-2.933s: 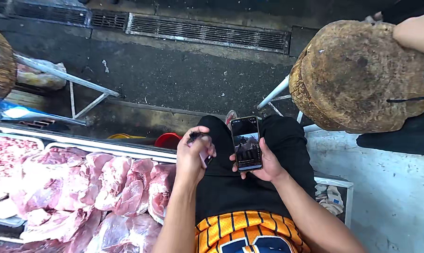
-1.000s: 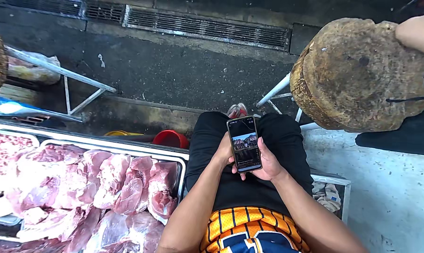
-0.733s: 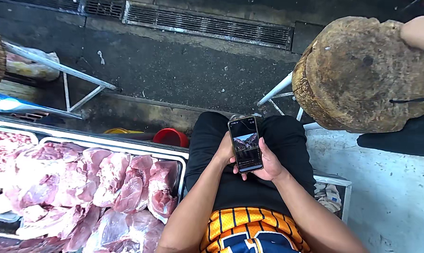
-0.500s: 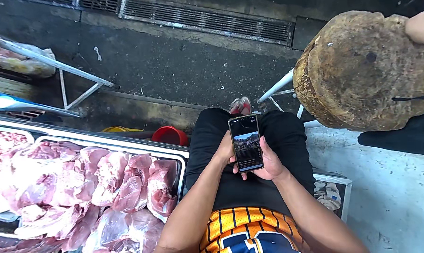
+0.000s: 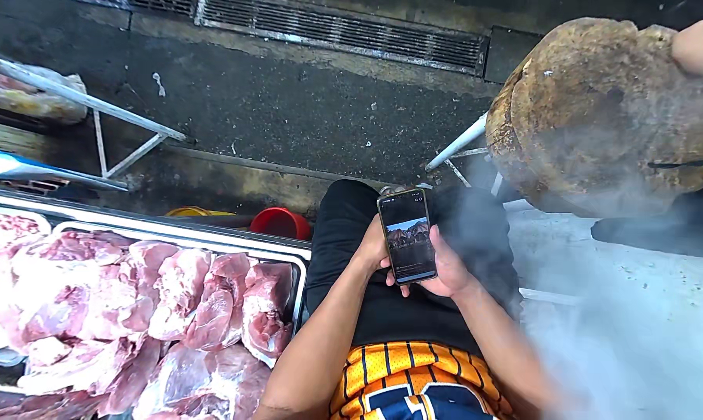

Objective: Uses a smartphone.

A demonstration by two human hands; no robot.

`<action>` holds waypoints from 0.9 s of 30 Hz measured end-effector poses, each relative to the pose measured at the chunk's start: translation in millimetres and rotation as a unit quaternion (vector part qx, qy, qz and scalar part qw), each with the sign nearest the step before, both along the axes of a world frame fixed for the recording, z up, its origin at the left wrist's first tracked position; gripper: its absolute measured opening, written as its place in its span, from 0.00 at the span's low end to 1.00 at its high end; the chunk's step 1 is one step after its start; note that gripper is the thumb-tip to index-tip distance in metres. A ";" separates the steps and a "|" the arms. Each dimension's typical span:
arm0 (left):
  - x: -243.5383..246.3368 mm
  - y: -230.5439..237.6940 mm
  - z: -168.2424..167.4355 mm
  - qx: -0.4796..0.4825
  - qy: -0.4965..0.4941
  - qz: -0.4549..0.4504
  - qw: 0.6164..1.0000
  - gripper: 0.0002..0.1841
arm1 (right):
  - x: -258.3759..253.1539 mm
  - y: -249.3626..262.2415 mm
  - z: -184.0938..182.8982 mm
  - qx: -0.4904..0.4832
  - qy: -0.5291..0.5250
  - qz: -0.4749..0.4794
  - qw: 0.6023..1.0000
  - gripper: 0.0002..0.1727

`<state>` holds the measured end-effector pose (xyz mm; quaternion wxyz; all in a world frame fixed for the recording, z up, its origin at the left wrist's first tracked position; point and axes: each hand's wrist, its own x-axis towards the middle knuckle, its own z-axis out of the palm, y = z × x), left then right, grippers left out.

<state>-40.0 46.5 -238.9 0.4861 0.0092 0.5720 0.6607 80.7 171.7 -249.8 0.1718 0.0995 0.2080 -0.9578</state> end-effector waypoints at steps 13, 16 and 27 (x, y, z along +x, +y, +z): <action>-0.2 2.6 3.2 0.004 -0.032 0.002 0.999 0.06 | 0.4 2.5 -0.9 -0.018 0.005 0.002 1.000 0.48; -0.4 2.0 4.4 0.008 -0.032 0.006 0.999 0.07 | 0.1 2.0 -1.1 -0.016 0.008 0.004 1.000 0.47; -0.9 1.4 -0.1 0.011 0.006 -0.008 1.000 0.08 | 2.3 3.2 -4.9 -0.011 0.004 0.001 1.000 0.47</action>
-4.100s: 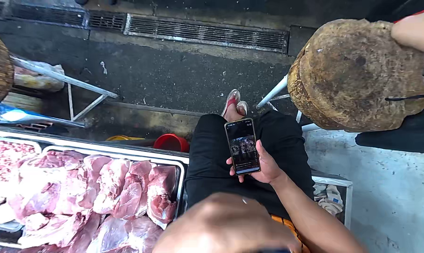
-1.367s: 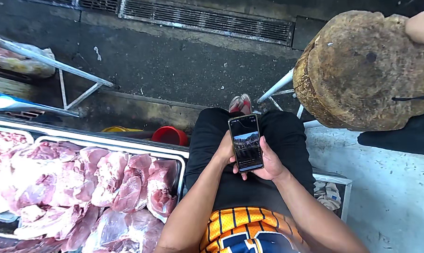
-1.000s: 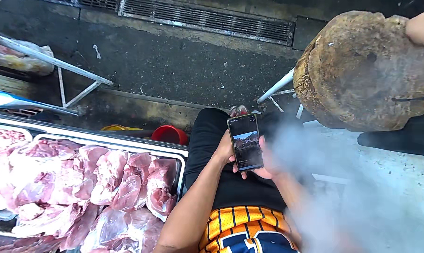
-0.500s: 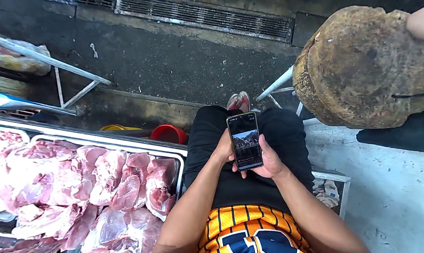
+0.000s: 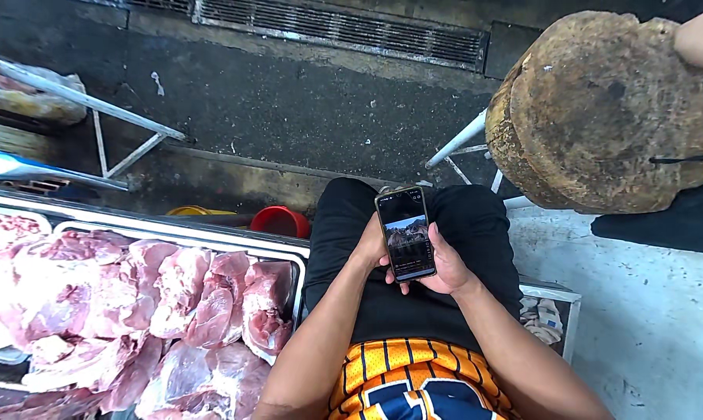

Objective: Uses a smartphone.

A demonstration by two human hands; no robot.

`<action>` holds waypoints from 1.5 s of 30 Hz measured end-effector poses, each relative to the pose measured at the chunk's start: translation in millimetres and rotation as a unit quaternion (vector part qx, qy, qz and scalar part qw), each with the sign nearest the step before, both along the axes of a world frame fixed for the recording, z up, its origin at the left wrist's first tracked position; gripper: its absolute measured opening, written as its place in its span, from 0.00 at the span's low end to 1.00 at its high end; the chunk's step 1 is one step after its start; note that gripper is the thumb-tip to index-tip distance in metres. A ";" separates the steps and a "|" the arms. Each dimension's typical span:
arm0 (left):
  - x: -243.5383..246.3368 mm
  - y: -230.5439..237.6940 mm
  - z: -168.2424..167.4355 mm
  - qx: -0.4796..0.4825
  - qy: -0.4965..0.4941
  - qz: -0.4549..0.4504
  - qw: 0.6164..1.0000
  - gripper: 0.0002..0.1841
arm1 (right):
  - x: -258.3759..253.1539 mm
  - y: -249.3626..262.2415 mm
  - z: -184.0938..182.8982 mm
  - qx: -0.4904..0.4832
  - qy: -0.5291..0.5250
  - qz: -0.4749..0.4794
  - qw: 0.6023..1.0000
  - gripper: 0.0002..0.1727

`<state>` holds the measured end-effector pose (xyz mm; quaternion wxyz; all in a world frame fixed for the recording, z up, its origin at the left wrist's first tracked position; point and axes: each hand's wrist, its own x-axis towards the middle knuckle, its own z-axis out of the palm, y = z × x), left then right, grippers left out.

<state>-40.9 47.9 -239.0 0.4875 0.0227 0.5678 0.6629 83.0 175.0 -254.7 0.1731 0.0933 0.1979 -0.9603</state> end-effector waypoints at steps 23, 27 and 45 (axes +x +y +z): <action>-0.1 0.0 -0.7 0.009 -0.009 -0.001 1.000 0.08 | 0.3 0.2 -0.2 0.006 0.007 0.004 1.000 0.48; 0.6 -0.8 1.8 -0.012 0.009 -0.003 1.000 0.08 | 0.7 -0.9 -1.5 -0.006 0.009 0.001 1.000 0.47; 0.2 -1.2 -2.2 0.037 -0.004 0.002 0.999 0.08 | -0.4 -0.8 2.7 0.009 -0.001 0.007 1.000 0.49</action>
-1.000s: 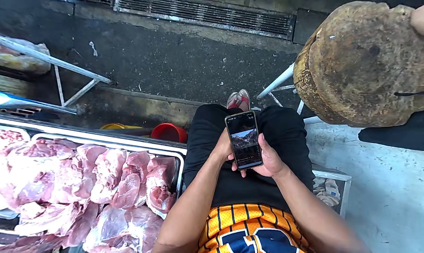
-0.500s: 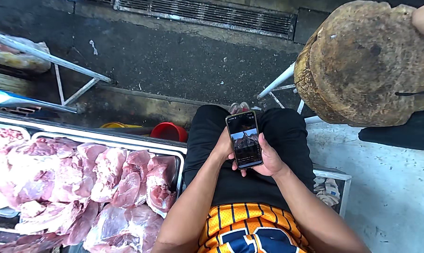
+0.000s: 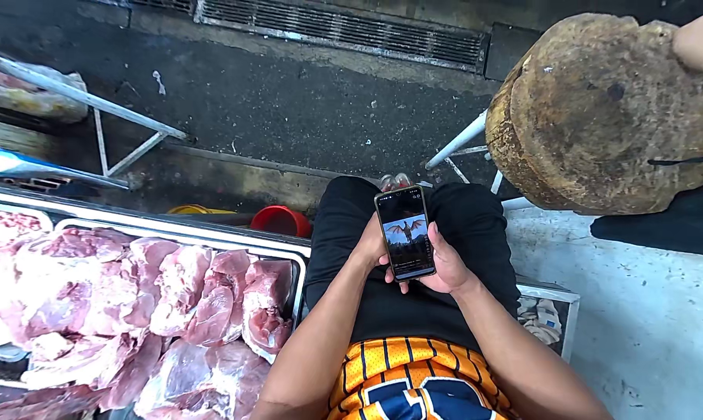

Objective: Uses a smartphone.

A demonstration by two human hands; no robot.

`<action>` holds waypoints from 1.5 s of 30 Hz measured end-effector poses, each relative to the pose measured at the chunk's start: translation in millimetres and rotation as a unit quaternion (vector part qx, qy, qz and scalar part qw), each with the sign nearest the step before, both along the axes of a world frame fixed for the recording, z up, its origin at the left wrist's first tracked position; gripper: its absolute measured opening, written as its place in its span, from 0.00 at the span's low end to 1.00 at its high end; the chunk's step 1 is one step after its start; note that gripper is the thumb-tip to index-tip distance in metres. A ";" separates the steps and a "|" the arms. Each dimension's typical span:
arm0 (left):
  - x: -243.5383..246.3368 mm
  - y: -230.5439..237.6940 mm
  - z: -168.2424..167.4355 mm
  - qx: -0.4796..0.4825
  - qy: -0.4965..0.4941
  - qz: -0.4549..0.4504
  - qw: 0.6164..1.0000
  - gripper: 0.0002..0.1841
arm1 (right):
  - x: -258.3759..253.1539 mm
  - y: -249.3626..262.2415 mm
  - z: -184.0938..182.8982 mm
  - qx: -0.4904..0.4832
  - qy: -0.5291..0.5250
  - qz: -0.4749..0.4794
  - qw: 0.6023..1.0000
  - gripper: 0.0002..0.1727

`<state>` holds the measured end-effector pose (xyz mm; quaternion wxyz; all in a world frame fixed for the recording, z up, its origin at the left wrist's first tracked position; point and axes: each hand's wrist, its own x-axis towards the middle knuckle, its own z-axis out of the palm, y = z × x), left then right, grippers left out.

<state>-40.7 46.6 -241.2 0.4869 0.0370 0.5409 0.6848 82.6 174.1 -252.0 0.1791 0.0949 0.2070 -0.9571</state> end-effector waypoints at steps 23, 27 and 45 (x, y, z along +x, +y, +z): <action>1.2 -0.2 4.9 -0.030 -0.014 0.006 0.999 0.06 | 0.3 -1.4 0.6 0.006 0.003 -0.007 1.000 0.47; 1.5 1.3 2.2 -0.026 -0.008 -0.001 1.000 0.05 | 2.3 0.1 -1.0 0.008 0.000 -0.005 1.000 0.48; 0.5 -0.3 7.1 -0.032 -0.027 0.004 0.999 0.06 | -0.7 -0.5 2.1 -0.009 0.001 -0.005 1.000 0.47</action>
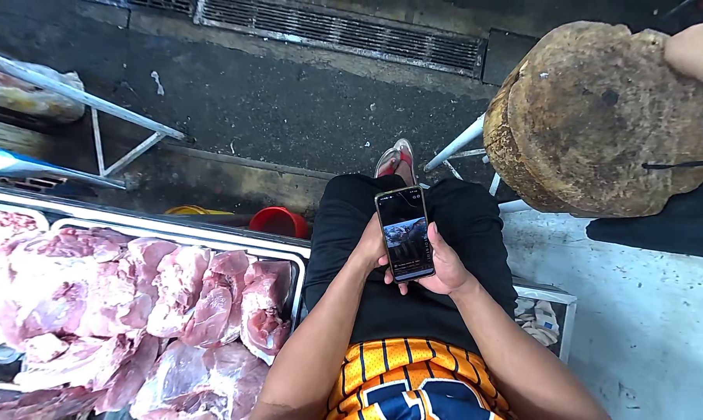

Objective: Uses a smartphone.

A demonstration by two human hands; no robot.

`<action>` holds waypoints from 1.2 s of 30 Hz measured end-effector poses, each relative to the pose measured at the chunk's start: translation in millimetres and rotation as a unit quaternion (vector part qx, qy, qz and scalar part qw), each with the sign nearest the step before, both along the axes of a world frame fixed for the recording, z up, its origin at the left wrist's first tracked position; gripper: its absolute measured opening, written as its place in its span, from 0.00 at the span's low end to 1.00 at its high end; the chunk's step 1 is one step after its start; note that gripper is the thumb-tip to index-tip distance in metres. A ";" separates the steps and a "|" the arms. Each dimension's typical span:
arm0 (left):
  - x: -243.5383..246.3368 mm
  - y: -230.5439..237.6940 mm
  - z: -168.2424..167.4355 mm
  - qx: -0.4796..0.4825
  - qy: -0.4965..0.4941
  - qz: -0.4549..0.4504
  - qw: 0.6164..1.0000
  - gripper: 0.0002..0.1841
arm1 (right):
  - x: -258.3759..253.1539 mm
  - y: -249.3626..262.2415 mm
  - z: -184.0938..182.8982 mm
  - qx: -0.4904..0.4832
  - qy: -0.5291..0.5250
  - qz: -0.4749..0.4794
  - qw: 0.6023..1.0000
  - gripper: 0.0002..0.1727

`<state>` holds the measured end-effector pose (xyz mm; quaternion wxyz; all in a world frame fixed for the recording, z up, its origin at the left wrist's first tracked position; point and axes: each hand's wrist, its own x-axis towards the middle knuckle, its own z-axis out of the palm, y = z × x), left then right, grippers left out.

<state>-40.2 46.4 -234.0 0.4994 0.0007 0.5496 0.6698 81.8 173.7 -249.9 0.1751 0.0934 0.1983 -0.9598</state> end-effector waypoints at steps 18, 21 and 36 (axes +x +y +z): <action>-2.0 -0.1 -6.2 0.025 0.001 -0.012 1.000 0.07 | 0.3 -1.1 -2.4 -0.015 -0.005 -0.005 1.000 0.48; -1.5 1.8 -3.0 0.007 -0.008 -0.003 1.000 0.06 | -1.1 0.3 -0.6 -0.015 -0.005 -0.008 1.000 0.48; -1.0 2.7 -8.2 -0.027 0.040 -0.026 0.998 0.06 | 3.8 2.3 -4.4 0.007 -0.012 -0.005 1.000 0.48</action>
